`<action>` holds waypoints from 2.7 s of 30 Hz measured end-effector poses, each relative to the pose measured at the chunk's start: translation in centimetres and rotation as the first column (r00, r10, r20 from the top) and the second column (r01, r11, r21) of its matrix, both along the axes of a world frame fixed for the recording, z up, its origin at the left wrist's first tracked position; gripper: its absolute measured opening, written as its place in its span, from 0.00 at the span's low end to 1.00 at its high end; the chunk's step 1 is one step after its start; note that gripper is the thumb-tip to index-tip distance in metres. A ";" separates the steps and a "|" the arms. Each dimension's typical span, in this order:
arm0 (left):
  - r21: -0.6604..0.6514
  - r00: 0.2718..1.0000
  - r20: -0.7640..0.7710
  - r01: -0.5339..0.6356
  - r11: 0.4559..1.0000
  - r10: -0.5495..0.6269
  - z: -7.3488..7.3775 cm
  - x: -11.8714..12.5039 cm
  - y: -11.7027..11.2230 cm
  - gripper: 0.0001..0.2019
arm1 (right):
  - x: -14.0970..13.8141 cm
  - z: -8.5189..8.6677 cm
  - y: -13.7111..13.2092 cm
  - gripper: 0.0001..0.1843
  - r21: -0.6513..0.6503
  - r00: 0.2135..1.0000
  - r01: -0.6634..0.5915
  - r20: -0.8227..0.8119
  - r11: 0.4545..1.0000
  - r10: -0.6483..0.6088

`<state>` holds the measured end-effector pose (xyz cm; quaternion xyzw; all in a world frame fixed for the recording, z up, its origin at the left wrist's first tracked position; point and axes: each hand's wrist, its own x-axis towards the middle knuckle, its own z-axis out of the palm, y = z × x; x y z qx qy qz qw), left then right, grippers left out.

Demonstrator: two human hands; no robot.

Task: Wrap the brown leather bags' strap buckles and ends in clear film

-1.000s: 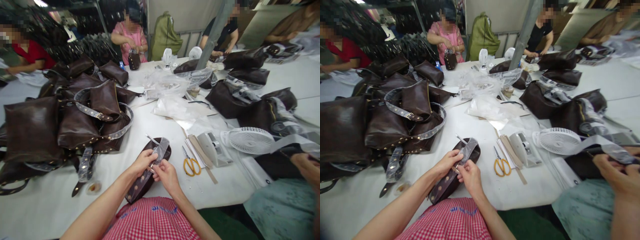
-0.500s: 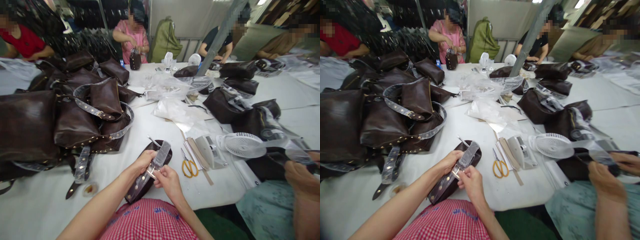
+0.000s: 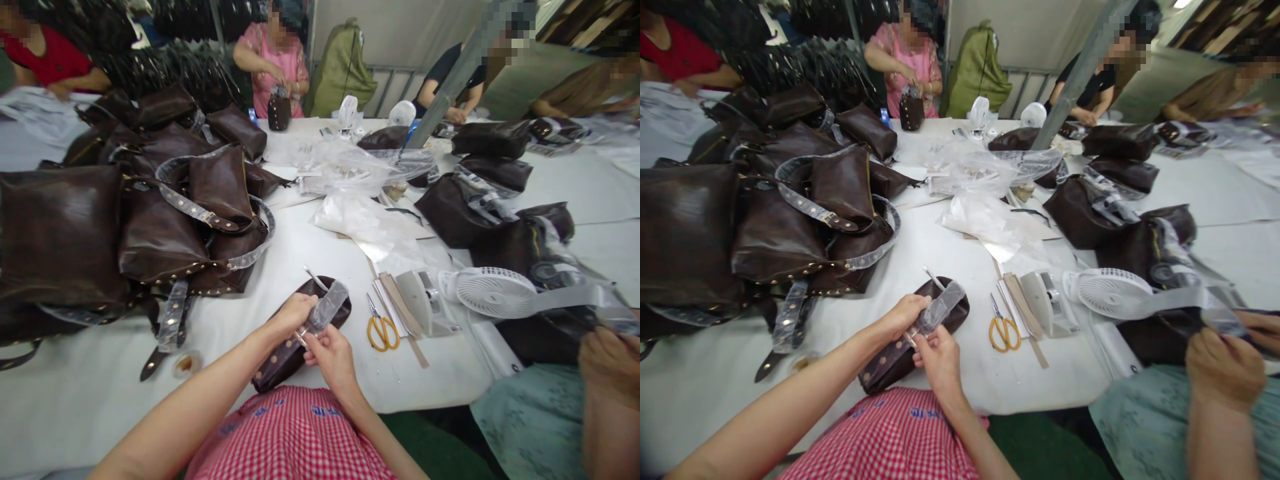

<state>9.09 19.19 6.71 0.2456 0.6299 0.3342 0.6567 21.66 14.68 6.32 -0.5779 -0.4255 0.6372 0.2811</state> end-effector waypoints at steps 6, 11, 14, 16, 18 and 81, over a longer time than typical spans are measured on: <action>0.050 0.875 0.392 0.287 0.957 -0.283 2.5 -3.1 -0.3 0.14 | 0.5 0.3 -0.2 0.22 0.016 0.999 -0.021 -0.025 1.000 0.022; 0.139 0.757 0.474 0.441 0.887 -0.450 2.6 -4.5 -0.4 0.19 | 0.5 0.3 -0.8 0.22 0.003 0.999 -0.037 0.005 0.999 0.037; 0.158 0.757 0.397 0.502 0.850 -0.520 2.6 -4.6 -0.3 0.17 | 0.3 0.0 -1.0 0.23 0.012 0.999 -0.025 0.025 1.000 0.025; 0.153 0.777 0.336 0.513 0.844 -0.533 2.6 -4.6 -0.2 0.16 | 0.1 -0.2 -1.1 0.24 0.016 1.000 -0.017 0.019 1.000 0.017; 0.116 0.802 0.299 0.508 0.853 -0.518 2.6 -4.6 -0.1 0.14 | 0.1 -0.5 -1.2 0.24 0.012 1.000 -0.013 -0.007 1.000 0.013; -0.063 0.992 0.118 -0.038 0.997 0.046 2.5 -1.4 -0.1 0.10 | 4.7 0.3 5.1 0.11 0.218 0.974 -0.221 0.094 0.951 0.205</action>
